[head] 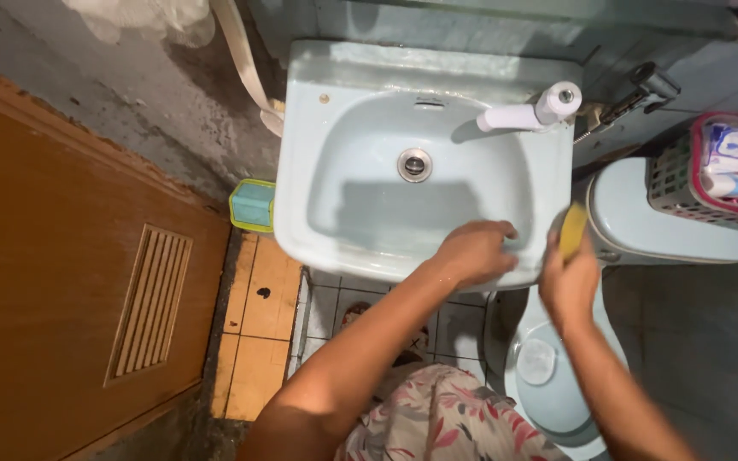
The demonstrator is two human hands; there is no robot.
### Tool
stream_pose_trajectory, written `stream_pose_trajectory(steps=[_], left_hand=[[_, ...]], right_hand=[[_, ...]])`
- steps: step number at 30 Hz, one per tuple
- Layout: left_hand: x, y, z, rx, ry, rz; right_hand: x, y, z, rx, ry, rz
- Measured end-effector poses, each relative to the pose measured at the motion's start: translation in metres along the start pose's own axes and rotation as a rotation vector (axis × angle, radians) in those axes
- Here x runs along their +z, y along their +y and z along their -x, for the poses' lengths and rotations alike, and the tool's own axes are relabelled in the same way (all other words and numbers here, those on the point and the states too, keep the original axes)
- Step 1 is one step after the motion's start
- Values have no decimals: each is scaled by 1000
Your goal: Cleaning the bathroom sink and toilet with a sponge.
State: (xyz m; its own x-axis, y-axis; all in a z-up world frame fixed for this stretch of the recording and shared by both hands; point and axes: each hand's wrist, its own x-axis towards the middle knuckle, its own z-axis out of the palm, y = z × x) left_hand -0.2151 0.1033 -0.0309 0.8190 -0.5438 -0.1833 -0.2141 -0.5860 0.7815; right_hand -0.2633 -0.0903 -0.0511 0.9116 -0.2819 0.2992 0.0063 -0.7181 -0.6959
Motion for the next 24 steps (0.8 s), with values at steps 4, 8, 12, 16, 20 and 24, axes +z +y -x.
stream_pose_trajectory(steps=[4,8,12,16,20,24], left_hand=[[-24,-11,-29,-59,269,67],[-69,-14,-77,-58,644,72],[-93,-13,-123,138,923,110],[-91,-29,-159,-13,751,393],[-91,-50,-164,-95,657,491],[-109,-44,-140,-33,655,707]], right_hand=[[-31,-17,13,-21,-81,209],[-42,-20,-61,-39,-3,306],[3,-71,-149,-347,160,-102],[54,-85,-163,-444,132,427],[57,-123,-138,-783,44,474],[71,-79,-167,-542,52,253]])
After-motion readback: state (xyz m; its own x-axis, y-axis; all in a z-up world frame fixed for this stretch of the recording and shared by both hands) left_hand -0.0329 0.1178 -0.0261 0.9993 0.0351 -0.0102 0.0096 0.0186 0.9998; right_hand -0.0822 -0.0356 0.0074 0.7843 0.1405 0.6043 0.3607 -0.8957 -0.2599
